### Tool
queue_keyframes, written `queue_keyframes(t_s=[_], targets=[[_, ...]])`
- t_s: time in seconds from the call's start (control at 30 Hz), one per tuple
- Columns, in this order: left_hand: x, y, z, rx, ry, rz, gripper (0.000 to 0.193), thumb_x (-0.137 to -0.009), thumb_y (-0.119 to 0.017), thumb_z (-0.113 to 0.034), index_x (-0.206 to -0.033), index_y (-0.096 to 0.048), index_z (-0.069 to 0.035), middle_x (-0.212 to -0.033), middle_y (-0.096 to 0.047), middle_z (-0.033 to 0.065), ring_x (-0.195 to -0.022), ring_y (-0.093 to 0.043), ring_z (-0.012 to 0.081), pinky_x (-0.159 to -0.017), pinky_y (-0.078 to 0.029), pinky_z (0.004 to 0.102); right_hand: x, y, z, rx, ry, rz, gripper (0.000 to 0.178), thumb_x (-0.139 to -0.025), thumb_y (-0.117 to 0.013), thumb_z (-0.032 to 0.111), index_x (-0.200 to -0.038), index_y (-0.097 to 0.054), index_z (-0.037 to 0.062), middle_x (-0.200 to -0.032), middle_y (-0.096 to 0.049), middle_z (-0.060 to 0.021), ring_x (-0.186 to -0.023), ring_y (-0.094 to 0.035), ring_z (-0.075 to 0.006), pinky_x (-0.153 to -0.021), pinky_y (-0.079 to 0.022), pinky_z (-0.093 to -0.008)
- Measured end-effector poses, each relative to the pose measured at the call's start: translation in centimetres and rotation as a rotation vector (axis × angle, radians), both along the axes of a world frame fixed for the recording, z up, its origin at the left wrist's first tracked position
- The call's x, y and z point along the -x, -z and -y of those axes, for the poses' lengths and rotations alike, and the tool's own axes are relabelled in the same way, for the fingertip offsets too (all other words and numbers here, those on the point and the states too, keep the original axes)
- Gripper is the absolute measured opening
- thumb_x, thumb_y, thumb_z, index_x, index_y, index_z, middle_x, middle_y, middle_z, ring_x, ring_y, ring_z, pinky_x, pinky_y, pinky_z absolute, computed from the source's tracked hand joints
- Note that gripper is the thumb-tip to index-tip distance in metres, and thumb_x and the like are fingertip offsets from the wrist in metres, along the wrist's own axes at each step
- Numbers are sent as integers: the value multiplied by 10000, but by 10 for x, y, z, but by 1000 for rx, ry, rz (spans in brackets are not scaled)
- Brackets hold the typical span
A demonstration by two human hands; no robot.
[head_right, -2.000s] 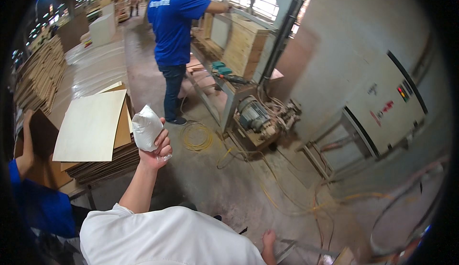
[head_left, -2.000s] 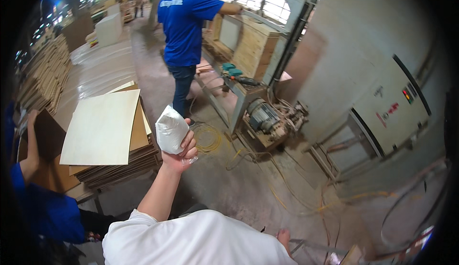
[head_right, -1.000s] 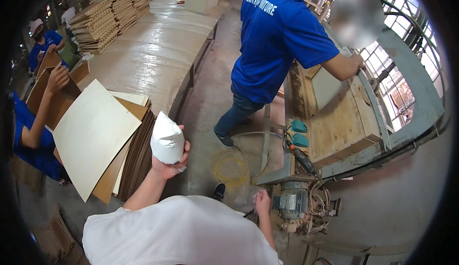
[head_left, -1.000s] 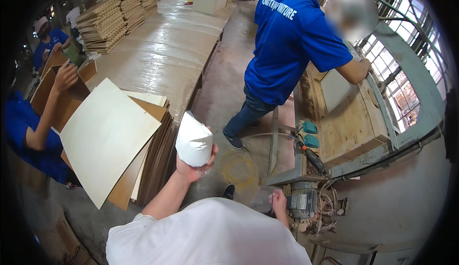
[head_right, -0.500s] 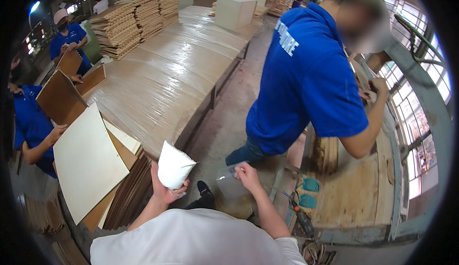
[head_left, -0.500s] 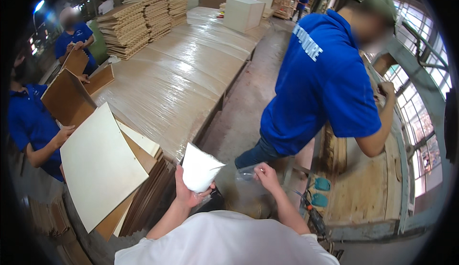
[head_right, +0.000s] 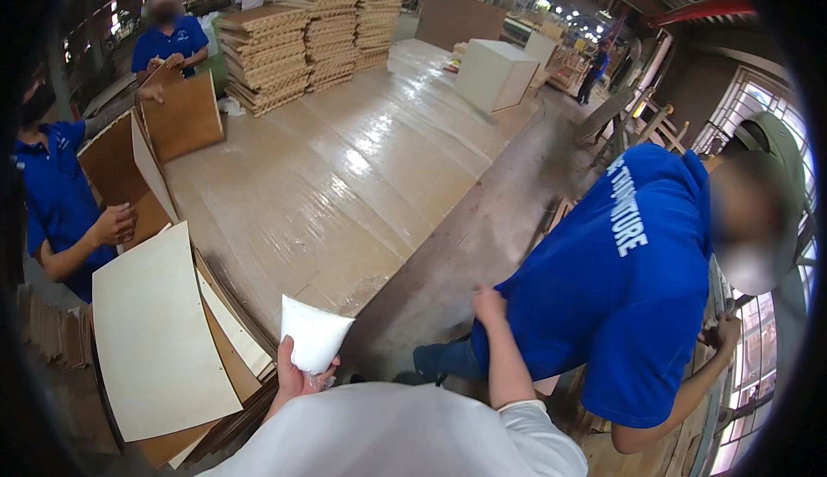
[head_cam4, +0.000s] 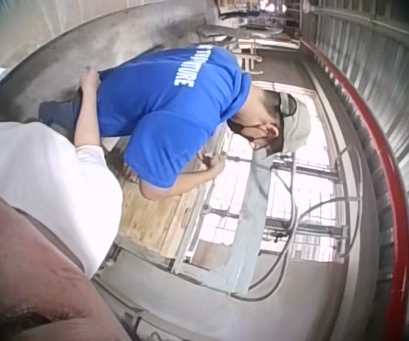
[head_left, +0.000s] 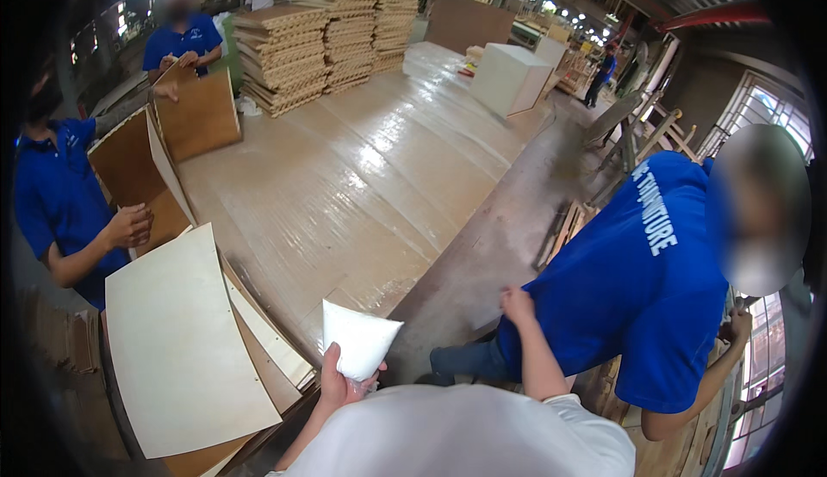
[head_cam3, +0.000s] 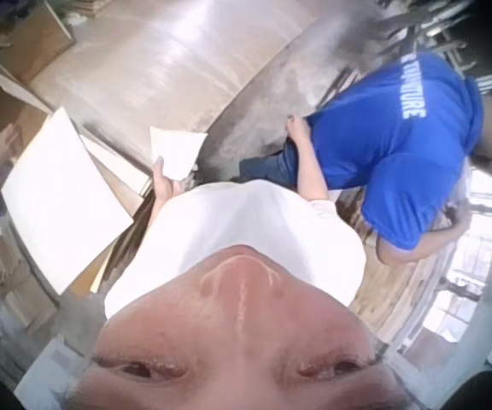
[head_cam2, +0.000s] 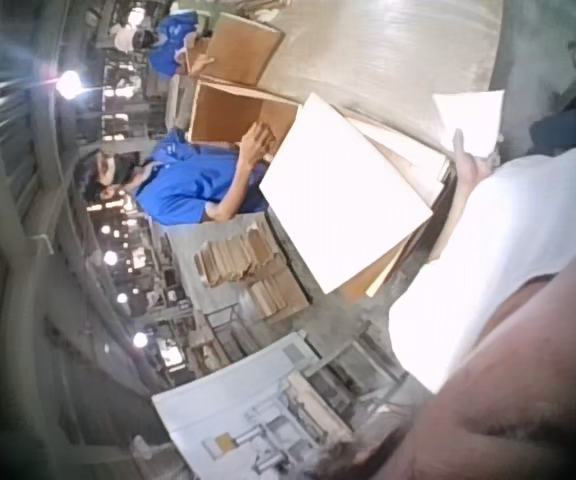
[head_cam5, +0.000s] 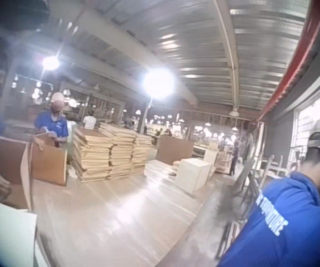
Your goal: The person unpacks a small white object from a plastic bag, then retrieves a stack of wooden slats and places them on the workbench. They pick up a nail gun and use it to fasten a wooden box, repeatedly firing nails into the joints while holding the box steady.
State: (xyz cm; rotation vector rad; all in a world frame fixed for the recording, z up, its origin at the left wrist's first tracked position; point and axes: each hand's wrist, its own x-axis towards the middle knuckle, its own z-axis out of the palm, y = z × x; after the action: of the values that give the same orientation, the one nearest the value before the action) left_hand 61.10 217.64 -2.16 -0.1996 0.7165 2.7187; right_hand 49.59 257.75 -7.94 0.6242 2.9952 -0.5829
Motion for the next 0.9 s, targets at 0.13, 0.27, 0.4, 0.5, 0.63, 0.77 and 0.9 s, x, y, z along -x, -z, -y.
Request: queue_keyframes(t_s=[0.13,0.27,0.4,0.5,0.63,0.77,0.9], targets=[[8,4,16,27,-173,58,670,-852,-422,-585,-1230,-430,-32,-963,-599,154,-664,-622,257,-372,-382,252,24,3,-13,7,131,-9,250,-844,-499,239,-1027,-633,133,-920,-673,-112,-952,-622,-278,-847,-453,-429],[21,5,12,-47,-272,50,595,-875,-438,-489,-1191,-446,16,-906,-606,144,-602,-608,228,-414,-411,270,74,21,3,-71,74,21,193,-834,-541,244,-889,-631,83,-779,-682,-71,-843,-650,-233,-761,-484,-364],[34,4,1,111,-440,182,608,-862,-424,-515,-1147,-486,18,-774,-607,133,-532,-556,184,-391,-340,250,140,45,7,-23,-54,32,239,-828,-549,292,-879,-624,70,-761,-673,-90,-821,-648,-263,-735,-485,-395],[50,13,-9,192,-447,153,661,-842,-391,-620,-1119,-510,-32,-621,-544,135,-405,-420,141,-340,-309,239,182,60,10,-80,-83,29,284,-824,-549,320,-887,-634,56,-811,-665,-136,-837,-637,-315,-744,-483,-428],[85,7,-42,268,-560,181,668,-848,-375,-623,-1094,-517,-18,-609,-538,121,-410,-415,135,-354,-297,238,237,75,-4,-102,-169,25,336,-810,-557,347,-863,-654,30,-857,-645,-201,-837,-621,-372,-756,-482,-455],[156,1,-92,277,-749,375,616,-857,-384,-604,-1037,-534,-34,-588,-536,100,-442,-452,136,-362,-299,236,290,113,-63,3,-164,51,306,-794,-576,306,-834,-668,18,-851,-638,-219,-826,-621,-375,-744,-486,-456],[233,-4,-139,330,-791,230,509,-835,-540,-472,-1073,-492,-24,-797,-580,88,-585,-564,177,-390,-356,228,334,149,-113,131,-276,87,255,-789,-573,239,-833,-665,6,-800,-646,-200,-782,-636,-344,-736,-492,-439]])
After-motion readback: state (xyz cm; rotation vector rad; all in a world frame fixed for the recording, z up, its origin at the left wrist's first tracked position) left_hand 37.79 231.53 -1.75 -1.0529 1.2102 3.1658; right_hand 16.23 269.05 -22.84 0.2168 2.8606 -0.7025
